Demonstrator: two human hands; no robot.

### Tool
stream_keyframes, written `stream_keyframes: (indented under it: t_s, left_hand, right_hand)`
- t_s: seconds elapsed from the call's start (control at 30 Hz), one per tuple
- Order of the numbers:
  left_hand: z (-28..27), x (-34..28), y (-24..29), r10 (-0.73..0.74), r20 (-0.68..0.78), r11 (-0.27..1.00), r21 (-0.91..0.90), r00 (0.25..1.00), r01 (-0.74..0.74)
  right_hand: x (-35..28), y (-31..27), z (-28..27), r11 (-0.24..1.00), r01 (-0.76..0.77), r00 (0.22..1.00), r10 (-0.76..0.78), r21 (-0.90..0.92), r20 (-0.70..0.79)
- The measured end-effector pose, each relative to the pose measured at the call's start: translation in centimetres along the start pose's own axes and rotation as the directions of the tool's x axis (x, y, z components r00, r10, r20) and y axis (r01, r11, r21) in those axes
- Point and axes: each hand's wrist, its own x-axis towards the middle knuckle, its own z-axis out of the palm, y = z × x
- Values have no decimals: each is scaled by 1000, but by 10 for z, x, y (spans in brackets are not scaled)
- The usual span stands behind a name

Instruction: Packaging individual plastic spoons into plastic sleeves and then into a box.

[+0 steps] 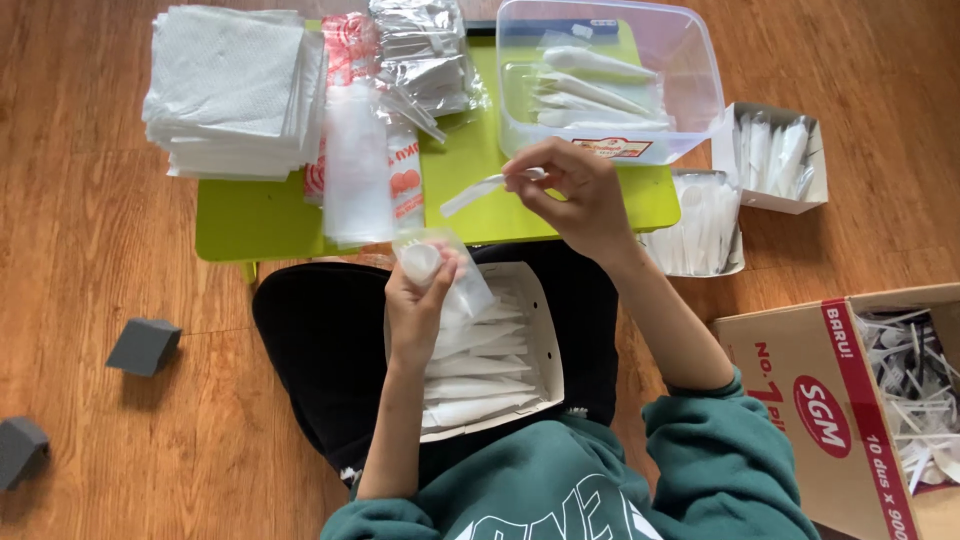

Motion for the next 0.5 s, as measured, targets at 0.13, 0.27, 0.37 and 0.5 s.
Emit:
stream_keyframes:
  t_s: [0.13,0.27,0.37,0.5]
  left_hand:
    - [-3,1,-2,-6,2,1000,20,1000,6]
    - [-5,2,1,-12,1,1000,16,1000,12]
    - [-6,3,-1,-21,-6,1000,14,1000,21]
    - [-6,4,2,-27,-7,1000,12,1000,27]
  right_hand:
    - [-1,19,-3,1000,-30,999,30,-9,-19]
    - [0,48,-10,996,-16,998,11,-85,-60]
    - [-1,66,-14,991,2,997,-13,-133,-79]
    - [-6,81,-14,992,-16,995,4,-122,-99]
